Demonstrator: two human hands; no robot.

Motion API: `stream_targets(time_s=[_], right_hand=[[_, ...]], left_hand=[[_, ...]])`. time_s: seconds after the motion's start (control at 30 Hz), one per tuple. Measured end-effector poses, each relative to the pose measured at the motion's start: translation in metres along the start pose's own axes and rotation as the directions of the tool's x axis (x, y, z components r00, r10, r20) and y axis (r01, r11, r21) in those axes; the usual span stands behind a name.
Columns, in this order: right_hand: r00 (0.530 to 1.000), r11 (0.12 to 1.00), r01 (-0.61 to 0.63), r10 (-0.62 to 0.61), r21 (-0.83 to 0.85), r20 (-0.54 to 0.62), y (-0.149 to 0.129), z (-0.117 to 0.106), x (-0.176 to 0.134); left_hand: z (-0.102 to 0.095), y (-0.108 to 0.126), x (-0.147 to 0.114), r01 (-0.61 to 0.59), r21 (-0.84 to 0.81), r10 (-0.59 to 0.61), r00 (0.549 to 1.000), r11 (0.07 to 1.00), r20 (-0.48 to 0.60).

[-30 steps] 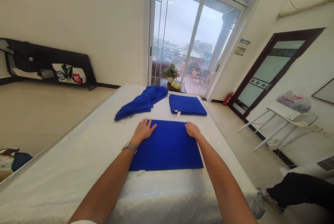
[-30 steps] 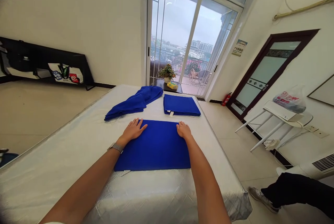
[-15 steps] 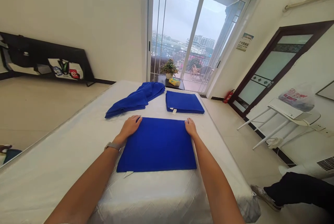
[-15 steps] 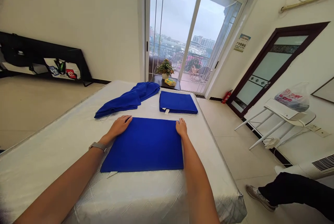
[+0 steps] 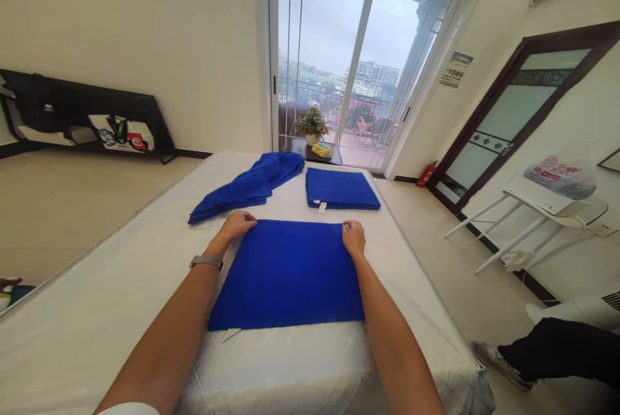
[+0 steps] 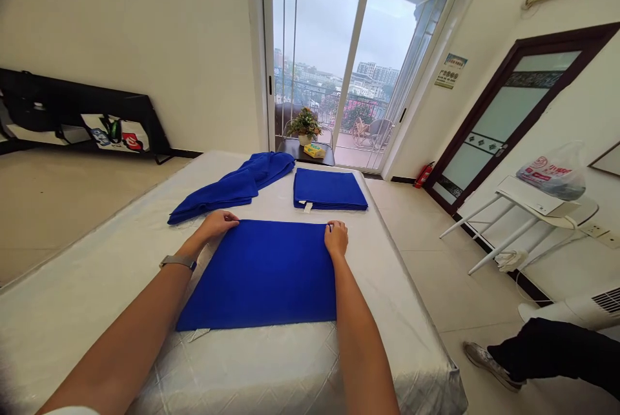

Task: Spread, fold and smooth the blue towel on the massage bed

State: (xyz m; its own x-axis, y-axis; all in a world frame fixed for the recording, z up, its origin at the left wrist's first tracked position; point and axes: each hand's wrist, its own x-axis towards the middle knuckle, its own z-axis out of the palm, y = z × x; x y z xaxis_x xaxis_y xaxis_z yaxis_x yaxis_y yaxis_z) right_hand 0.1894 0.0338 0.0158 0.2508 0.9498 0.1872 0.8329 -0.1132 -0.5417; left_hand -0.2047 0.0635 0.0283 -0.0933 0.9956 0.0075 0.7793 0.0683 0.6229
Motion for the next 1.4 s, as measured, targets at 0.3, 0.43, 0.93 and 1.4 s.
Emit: stream_targets(time_s=[0.3,0.43,0.93,1.4], right_hand=[[0.999,0.974,-0.051,0.052,0.219,-0.002,0.006,0.001,0.003],[0.999,0.932,-0.014,0.030,0.363,-0.038,0.012,0.004,0.007],[0.997,0.793,0.056,-0.007,0.606,-0.083,0.026,0.006,0.017],[0.997,0.567,-0.076,0.066,0.820,0.048,0.012,-0.037,0.011]], left_hand=[[-0.019,-0.010,0.005,-0.002,-0.234,0.038,0.988,0.972,0.149],[-0.026,-0.007,0.000,0.039,-0.428,0.053,0.978,0.903,0.201],[-0.030,-0.001,-0.010,0.055,-0.565,0.046,0.986,0.823,0.162],[-0.033,0.003,-0.016,-0.040,-0.707,0.161,0.981,0.706,0.105]])
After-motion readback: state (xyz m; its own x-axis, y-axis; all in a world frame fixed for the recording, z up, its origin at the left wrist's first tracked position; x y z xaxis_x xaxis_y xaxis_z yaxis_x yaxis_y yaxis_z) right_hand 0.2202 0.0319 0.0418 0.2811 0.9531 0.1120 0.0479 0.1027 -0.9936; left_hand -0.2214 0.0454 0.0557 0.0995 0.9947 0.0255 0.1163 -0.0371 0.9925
